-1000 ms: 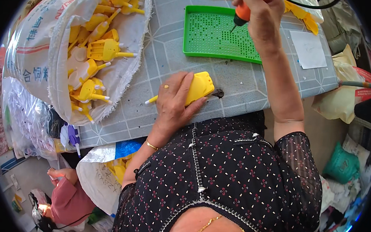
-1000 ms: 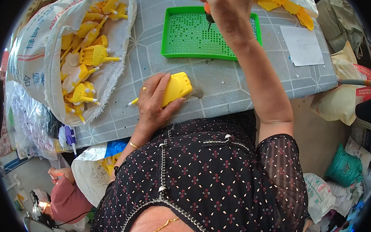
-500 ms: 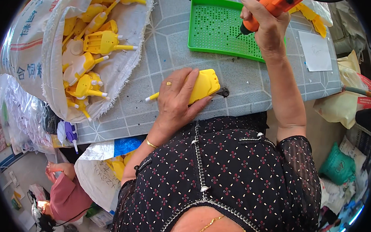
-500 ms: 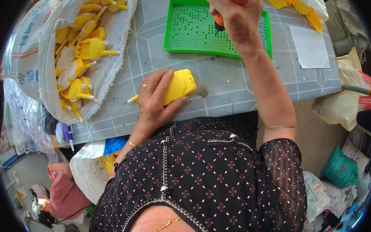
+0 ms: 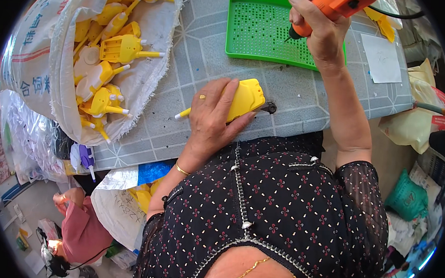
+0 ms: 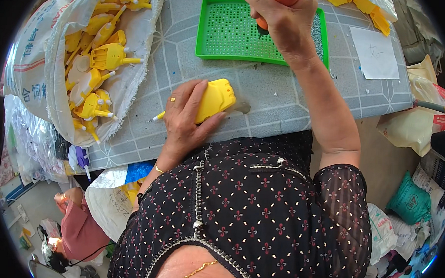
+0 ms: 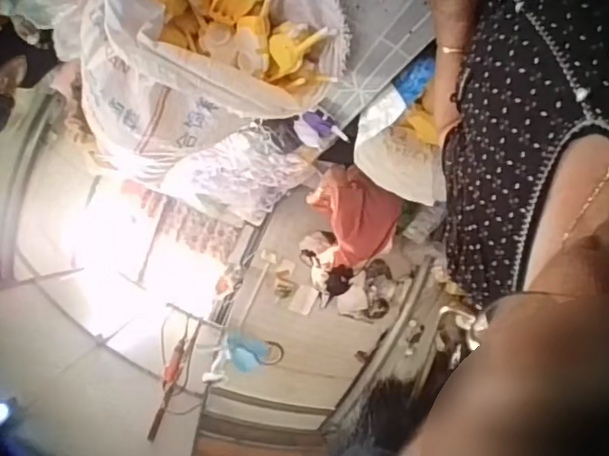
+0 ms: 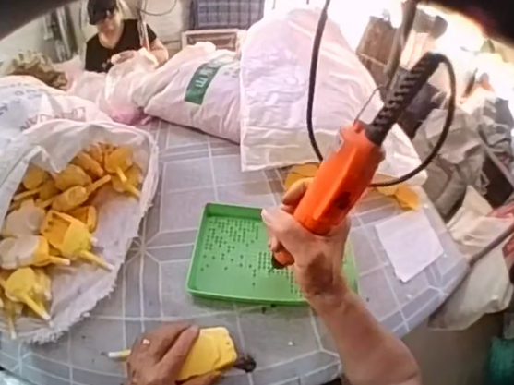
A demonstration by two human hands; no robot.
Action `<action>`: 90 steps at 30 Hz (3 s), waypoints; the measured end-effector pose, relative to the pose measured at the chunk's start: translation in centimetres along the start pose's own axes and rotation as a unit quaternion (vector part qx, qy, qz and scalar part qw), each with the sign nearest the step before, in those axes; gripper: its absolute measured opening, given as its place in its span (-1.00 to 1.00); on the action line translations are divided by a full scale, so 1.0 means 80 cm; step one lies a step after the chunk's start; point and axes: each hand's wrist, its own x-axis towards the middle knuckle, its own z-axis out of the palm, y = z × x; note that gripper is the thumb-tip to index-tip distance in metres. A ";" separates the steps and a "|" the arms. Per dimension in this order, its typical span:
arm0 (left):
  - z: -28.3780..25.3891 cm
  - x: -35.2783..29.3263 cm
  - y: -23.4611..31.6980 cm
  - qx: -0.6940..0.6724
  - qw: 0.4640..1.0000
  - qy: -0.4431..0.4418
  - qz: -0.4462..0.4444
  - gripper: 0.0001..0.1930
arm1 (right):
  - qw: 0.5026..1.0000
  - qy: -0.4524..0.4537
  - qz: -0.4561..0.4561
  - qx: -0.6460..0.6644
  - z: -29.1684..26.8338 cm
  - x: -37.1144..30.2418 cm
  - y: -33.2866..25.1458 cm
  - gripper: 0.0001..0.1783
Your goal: Assembling plastic toy walkie-talkie shells using an electric screwdriver to fasten components.
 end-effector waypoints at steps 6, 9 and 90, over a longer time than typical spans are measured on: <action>0.003 -0.001 -0.001 0.010 1.000 0.000 0.015 -0.28 | 0.991 0.044 -0.047 0.116 0.005 -0.005 -0.029 -0.75; 0.003 -0.001 -0.002 0.010 1.000 0.001 0.012 -0.29 | 0.987 -0.056 0.006 0.152 0.005 -0.021 -0.048 -0.75; 0.011 -0.003 -0.006 0.056 0.998 0.017 0.033 -0.31 | 0.971 -0.087 0.142 0.171 0.036 -0.098 -0.052 -0.66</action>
